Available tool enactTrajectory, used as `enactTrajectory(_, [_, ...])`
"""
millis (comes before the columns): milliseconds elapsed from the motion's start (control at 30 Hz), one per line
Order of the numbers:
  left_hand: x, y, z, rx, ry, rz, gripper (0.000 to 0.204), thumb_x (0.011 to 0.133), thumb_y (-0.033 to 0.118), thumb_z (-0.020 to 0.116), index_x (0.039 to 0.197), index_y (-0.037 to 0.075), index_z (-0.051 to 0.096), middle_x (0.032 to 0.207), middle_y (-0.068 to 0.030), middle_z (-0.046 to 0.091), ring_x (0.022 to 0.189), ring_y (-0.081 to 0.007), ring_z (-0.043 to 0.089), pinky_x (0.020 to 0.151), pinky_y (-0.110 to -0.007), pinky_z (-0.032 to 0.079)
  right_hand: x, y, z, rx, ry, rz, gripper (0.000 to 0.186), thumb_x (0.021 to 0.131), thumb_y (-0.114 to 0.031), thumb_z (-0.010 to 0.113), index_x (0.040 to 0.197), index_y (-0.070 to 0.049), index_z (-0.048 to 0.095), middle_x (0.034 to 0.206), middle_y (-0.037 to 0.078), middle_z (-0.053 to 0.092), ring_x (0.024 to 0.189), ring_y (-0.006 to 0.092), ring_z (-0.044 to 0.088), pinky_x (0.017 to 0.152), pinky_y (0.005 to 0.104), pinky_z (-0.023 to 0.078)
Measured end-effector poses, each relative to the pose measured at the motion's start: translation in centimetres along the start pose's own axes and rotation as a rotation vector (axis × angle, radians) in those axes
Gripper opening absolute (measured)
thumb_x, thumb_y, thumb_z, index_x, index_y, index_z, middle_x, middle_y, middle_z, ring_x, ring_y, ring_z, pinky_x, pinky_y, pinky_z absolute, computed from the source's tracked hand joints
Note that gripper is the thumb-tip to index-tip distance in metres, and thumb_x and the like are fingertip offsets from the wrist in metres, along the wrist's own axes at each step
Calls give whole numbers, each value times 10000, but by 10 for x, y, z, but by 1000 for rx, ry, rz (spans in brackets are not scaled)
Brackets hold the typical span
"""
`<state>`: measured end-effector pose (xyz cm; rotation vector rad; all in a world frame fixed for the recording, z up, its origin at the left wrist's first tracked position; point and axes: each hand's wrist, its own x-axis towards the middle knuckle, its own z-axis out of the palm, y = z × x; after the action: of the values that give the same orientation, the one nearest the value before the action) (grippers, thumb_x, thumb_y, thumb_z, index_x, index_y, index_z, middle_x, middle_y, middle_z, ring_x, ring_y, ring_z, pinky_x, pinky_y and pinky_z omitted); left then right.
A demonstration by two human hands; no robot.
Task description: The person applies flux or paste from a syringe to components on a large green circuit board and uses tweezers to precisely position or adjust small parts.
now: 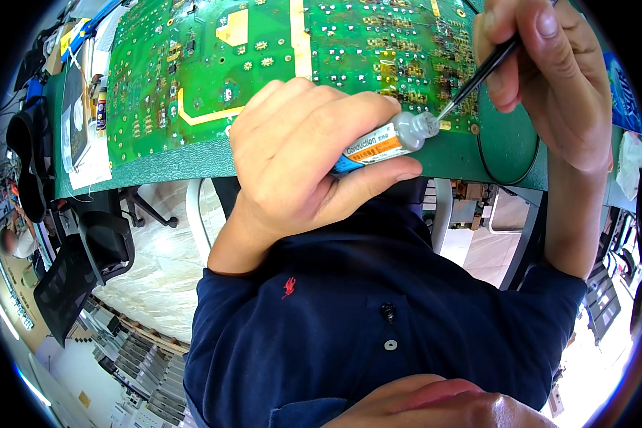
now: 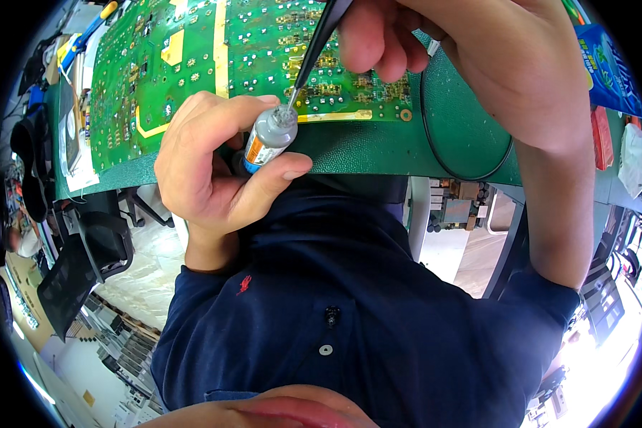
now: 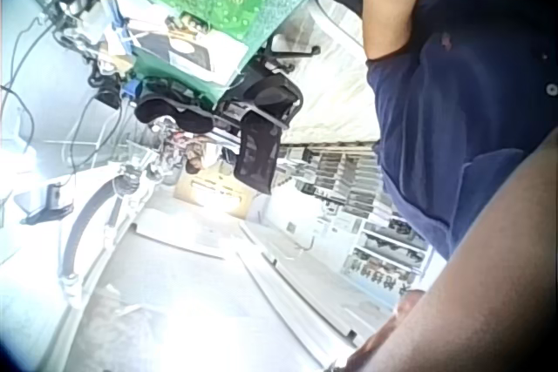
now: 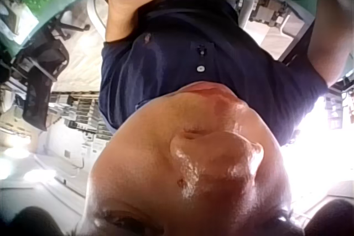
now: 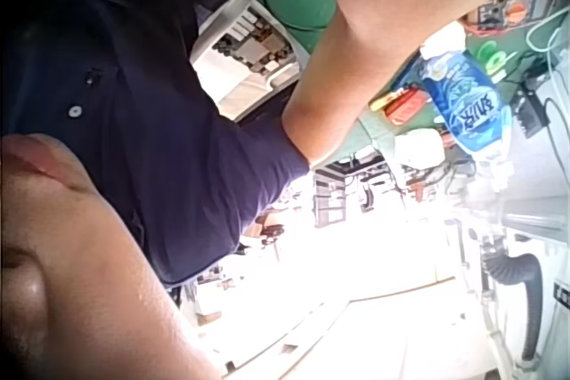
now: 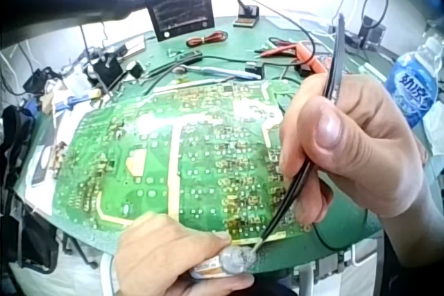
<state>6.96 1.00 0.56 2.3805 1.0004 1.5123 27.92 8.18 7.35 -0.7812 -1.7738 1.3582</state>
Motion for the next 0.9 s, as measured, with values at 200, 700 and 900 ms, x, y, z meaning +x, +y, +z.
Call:
enactTrajectory(200, [1, 2, 0, 19, -2, -7, 481, 623, 267, 869, 948, -10, 647, 627, -34, 547, 500, -143, 436, 468, -256, 314, 3, -3, -3, 160, -33, 120, 456, 978, -377, 493, 802, 39, 556, 544, 80, 563, 424, 110, 560, 399, 194, 428])
enactTrajectory(700, [-1, 0, 1, -13, -3, 21, 482, 625, 226, 869, 956, -36, 638, 678, -48, 589, 537, -141, 467, 490, -245, 336, 13, 24, -36, 230, -85, 49, 386, 1005, -346, 438, 849, -7, 538, 587, 58, 584, 479, 91, 582, 450, 178, 456])
enactTrajectory(900, [-4, 1, 0, -19, -48, -20, 498, 658, 250, 864, 962, -63, 624, 724, -84, 613, 572, -145, 491, 505, -234, 342, 13, 33, -46, 155, -98, 190, 328, 994, -298, 483, 915, 11, 558, 689, 63, 614, 575, 95, 617, 506, 181, 469])
